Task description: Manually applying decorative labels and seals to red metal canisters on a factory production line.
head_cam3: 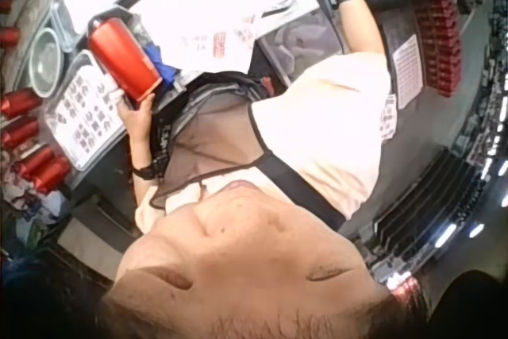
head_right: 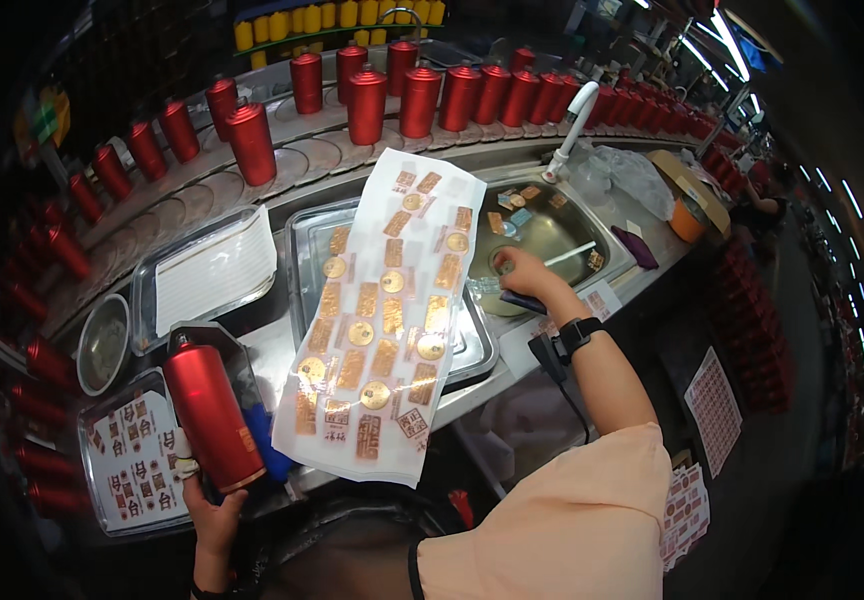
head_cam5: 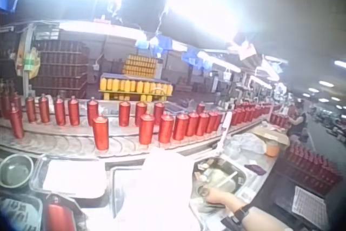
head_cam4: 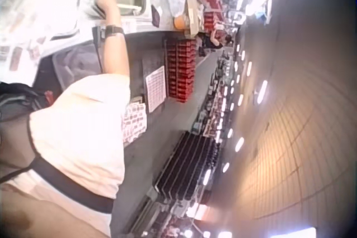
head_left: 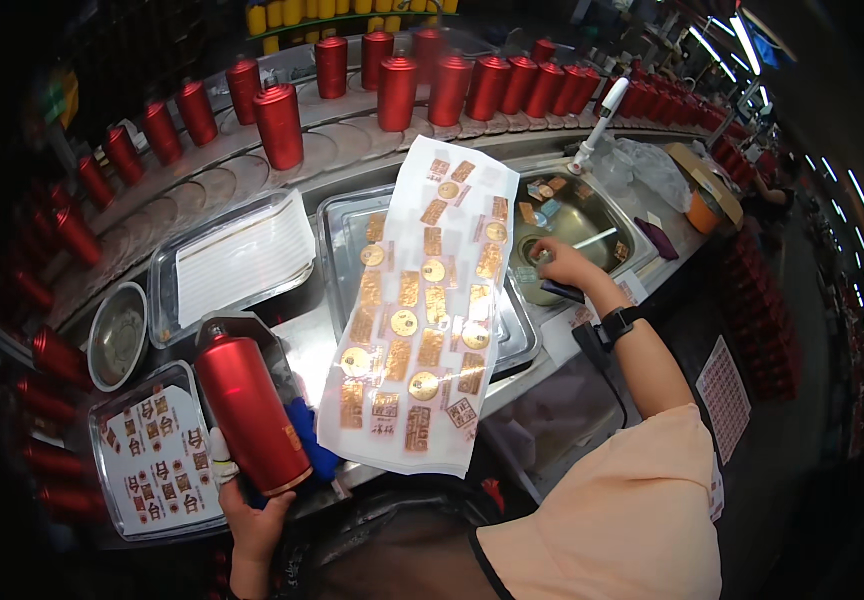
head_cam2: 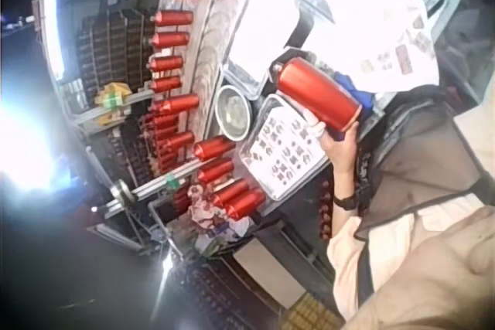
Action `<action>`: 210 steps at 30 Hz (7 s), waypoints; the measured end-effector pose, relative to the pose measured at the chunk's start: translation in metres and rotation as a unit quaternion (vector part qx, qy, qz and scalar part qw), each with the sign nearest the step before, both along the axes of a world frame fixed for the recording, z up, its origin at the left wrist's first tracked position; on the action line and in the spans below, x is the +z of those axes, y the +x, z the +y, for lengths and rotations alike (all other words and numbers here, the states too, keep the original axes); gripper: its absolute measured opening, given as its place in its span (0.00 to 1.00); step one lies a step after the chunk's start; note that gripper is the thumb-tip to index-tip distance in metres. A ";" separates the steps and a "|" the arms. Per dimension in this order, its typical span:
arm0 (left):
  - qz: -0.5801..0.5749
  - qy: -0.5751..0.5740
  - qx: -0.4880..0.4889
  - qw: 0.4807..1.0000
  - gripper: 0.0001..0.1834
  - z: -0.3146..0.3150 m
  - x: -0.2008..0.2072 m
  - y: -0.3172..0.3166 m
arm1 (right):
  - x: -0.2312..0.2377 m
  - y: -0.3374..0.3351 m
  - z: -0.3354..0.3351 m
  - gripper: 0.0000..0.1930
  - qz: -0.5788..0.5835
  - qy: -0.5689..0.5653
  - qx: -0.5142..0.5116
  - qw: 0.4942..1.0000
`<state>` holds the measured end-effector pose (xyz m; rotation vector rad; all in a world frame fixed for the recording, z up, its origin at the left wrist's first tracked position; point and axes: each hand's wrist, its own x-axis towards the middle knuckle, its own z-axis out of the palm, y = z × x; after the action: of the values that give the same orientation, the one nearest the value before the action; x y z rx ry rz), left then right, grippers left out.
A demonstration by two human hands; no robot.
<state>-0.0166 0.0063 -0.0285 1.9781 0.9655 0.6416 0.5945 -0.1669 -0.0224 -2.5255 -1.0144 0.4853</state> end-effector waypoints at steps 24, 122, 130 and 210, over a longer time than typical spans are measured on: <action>-0.041 0.024 0.009 0.999 0.45 0.005 -0.015 -0.001 | -0.011 0.019 -0.006 0.15 0.110 0.053 0.017 0.992; -0.078 0.038 -0.097 0.992 0.59 0.024 0.024 0.013 | 0.125 -0.369 0.106 0.07 0.283 0.189 0.204 0.918; -0.102 -0.035 -0.112 0.988 0.59 0.029 0.012 0.007 | 0.103 -0.379 0.178 0.08 0.285 0.197 0.266 0.899; -0.298 -0.272 0.019 0.915 0.39 0.061 0.033 0.053 | 0.056 -0.385 0.177 0.35 0.304 0.262 0.127 0.907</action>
<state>0.0361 0.0678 0.0047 1.1666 0.6950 0.8266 0.2090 0.0104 0.0337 -1.6171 -1.0420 0.8686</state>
